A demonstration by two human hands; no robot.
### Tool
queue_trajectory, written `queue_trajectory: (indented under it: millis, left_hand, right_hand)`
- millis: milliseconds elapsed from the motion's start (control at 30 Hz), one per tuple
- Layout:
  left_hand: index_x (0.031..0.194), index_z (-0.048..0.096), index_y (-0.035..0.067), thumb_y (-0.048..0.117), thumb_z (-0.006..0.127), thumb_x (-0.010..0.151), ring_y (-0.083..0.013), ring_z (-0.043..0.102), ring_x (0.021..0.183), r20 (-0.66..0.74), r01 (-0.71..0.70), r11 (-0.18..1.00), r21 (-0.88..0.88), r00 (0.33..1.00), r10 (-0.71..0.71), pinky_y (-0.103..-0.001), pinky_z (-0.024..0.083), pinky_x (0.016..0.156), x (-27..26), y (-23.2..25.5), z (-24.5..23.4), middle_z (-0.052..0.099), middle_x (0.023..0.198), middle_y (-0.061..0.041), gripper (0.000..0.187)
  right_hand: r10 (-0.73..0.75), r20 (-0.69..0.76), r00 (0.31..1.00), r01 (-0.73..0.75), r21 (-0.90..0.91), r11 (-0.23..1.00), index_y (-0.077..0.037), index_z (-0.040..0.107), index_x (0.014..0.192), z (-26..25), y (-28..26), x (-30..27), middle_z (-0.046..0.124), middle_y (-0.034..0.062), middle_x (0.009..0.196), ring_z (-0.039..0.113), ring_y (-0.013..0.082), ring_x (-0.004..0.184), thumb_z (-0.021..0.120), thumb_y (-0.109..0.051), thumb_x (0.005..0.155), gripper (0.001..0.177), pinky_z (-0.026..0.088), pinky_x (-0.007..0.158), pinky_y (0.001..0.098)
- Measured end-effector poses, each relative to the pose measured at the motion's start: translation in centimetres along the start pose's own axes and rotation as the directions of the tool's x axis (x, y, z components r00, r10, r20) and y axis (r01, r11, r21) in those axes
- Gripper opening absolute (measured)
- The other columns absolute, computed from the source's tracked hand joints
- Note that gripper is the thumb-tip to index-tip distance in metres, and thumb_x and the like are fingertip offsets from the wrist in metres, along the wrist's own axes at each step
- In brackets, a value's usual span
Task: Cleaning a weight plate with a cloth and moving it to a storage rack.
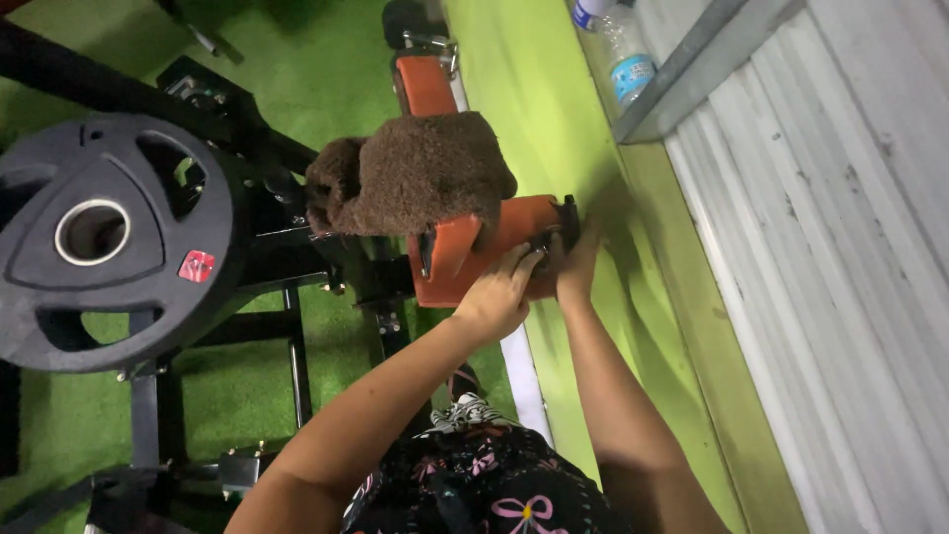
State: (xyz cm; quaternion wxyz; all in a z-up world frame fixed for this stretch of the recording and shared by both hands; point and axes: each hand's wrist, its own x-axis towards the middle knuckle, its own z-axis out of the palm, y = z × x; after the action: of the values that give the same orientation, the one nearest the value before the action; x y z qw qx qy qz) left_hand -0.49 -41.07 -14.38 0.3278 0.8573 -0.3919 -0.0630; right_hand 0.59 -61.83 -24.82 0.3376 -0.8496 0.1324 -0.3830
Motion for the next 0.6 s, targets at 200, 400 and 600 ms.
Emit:
queue_trajectory:
  millis: [200, 400, 600]
  left_hand:
    - [0.153, 0.032, 0.002, 0.008, 0.062, 0.084, -0.0418, 0.048, 0.135, -0.041, 0.049, 0.998, -0.037, 0.998, -0.051, -0.046, 0.041, 0.109, -1.2, -1.7, 0.5, 0.038, 0.155, -0.028, 0.075]
    - [0.159, 0.025, -0.001, 0.014, 0.067, 0.082, -0.0403, 0.051, 0.134, 0.065, 0.207, 0.978, -0.007, 0.976, -0.206, -0.045, 0.041, 0.115, -5.1, -3.0, -0.8, 0.045, 0.149, -0.026, 0.089]
    - [0.143, 0.042, 0.019, 0.03, 0.087, 0.075, -0.0448, 0.049, 0.127, 0.209, 0.044, 0.998, 0.055, 0.976, -0.054, -0.047, 0.045, 0.099, -10.6, -5.3, -2.2, 0.034, 0.156, -0.034, 0.083]
  right_hand:
    - [0.014, 0.261, 0.965, -0.031, 0.064, 0.997, -0.003, 0.069, 0.12, -1.1, -1.9, -2.6, 0.067, 0.02, 0.115, 0.064, 0.0388, 0.108, 0.073, -0.016, 0.089, 0.034, 0.051, 0.094, 0.0452]
    - [-0.126, 0.308, 0.943, 0.192, -0.191, 0.963, 0.0, 0.072, 0.109, -5.3, -10.5, -5.5, 0.067, 0.0231, 0.108, 0.064, 0.0439, 0.096, 0.08, -0.02, 0.079, 0.037, 0.053, 0.081, 0.0478]
    - [-0.092, 0.532, 0.842, 0.108, 0.002, 0.994, -0.002, 0.072, 0.086, -7.8, -19.5, -7.7, 0.067, 0.0141, 0.086, 0.068, 0.0355, 0.081, 0.079, -0.023, 0.08, 0.022, 0.053, 0.07, 0.044]
